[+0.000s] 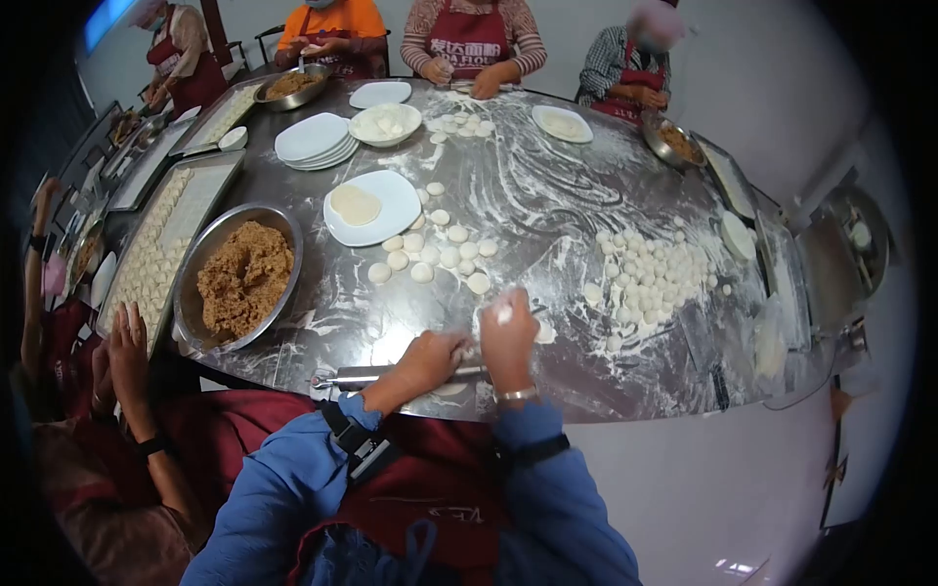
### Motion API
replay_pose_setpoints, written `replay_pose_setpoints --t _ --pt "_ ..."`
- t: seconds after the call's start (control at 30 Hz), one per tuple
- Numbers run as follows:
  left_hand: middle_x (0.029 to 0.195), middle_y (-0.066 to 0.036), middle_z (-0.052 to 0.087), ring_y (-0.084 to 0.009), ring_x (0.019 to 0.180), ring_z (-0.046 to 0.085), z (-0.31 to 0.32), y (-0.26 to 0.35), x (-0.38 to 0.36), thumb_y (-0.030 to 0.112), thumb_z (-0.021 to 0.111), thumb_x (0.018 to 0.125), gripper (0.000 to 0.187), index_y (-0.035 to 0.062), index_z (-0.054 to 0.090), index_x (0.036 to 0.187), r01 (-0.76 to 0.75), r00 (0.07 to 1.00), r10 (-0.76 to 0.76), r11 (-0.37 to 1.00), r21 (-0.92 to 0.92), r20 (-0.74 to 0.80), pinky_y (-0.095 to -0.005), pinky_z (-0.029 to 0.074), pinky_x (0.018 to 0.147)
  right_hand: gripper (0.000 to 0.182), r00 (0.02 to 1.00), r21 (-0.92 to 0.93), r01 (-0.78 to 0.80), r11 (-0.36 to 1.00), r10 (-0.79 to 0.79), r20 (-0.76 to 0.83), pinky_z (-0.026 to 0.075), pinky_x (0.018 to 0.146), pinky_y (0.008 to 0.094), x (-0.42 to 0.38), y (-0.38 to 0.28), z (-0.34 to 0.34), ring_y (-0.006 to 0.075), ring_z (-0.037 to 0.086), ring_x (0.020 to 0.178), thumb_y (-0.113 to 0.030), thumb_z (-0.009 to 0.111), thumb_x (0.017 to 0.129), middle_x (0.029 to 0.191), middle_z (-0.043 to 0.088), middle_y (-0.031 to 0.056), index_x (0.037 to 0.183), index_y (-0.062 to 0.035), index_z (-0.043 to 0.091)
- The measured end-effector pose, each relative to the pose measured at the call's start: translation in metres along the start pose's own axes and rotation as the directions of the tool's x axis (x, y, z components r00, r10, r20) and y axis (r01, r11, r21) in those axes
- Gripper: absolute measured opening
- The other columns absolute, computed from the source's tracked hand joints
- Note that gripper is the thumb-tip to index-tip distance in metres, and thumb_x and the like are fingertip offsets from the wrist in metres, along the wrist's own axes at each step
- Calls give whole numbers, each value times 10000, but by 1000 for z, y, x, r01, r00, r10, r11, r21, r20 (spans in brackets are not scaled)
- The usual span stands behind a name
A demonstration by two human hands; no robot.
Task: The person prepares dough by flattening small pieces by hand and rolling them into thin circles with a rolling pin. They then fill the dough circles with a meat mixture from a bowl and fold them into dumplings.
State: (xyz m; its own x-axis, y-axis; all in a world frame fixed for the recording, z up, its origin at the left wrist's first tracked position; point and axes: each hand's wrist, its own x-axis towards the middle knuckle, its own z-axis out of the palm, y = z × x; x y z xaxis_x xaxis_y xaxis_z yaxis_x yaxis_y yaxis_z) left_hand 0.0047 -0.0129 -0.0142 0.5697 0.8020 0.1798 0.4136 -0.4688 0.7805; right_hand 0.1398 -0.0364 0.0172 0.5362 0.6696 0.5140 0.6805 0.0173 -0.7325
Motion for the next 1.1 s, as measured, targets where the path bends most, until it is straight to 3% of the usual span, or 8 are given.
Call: replay_pose_setpoints --t 0.17,0.53,0.6,0.67,0.77,0.87,0.93,1.1 --pt "822 -199 647 -402 787 617 -14 -5 -4 128 549 812 138 91 620 925 35 990 -54 989 141 132 -476 496 708 79 996 163 -94 982 94 7 434 555 341 -54 14 -39 158 506 589 -41 554 767 645 506 90 790 -33 479" --pt "861 -183 656 -343 823 639 -18 -9 -12 166 576 844 169 85 633 981 6 973 -50 982 190 227 -438 502 733 96 995 93 -95 991 90 51 460 592 371 -36 6 -33 294 587 609 -27 570 737 668 553 146 802 -36 501" --pt "842 -153 670 -276 811 654 -33 -37 0 174 586 848 234 69 629 1053 -105 988 112 992 -72 102 -389 506 739 72 979 186 -202 962 191 75 455 588 362 -50 24 -34 280 580 601 -16 550 742 662 539 144 788 -27 496" --pt "890 -144 673 -230 814 648 -86 -22 23 159 603 839 300 42 610 1115 215 954 -280 888 -407 -108 -347 504 753 69 978 188 -205 960 194 76 455 590 359 -48 16 -36 280 581 604 -18 549 747 664 540 148 790 -23 496" --pt "999 -174 657 -234 859 647 -124 -50 48 133 593 840 298 17 600 1114 215 783 -486 796 -566 -388 -336 500 767 67 979 199 -199 960 186 84 458 598 360 -48 14 -36 287 586 612 -23 548 757 668 541 156 796 -16 495" --pt "1029 -181 637 -285 908 633 -106 -93 49 102 588 825 310 44 606 1128 367 754 -378 921 -133 -537 -343 503 773 68 983 211 -172 962 155 95 460 606 368 -43 21 -32 307 588 622 -32 548 767 672 544 162 802 -12 494" --pt "994 -188 617 -330 912 598 -81 -102 34 80 575 795 244 33 612 1032 -89 886 306 849 521 -348 -404 504 738 68 984 205 -163 965 146 98 461 609 372 -43 23 -31 318 589 626 -37 548 772 674 545 165 805 -12 494" --pt "857 -174 585 -375 815 558 -66 -47 7 79 556 796 132 51 602 916 -55 981 151 815 577 -119 -446 490 700 71 986 230 -161 960 144 87 460 622 380 -43 20 -32 343 587 649 -37 548 771 689 552 171 803 -14 489"
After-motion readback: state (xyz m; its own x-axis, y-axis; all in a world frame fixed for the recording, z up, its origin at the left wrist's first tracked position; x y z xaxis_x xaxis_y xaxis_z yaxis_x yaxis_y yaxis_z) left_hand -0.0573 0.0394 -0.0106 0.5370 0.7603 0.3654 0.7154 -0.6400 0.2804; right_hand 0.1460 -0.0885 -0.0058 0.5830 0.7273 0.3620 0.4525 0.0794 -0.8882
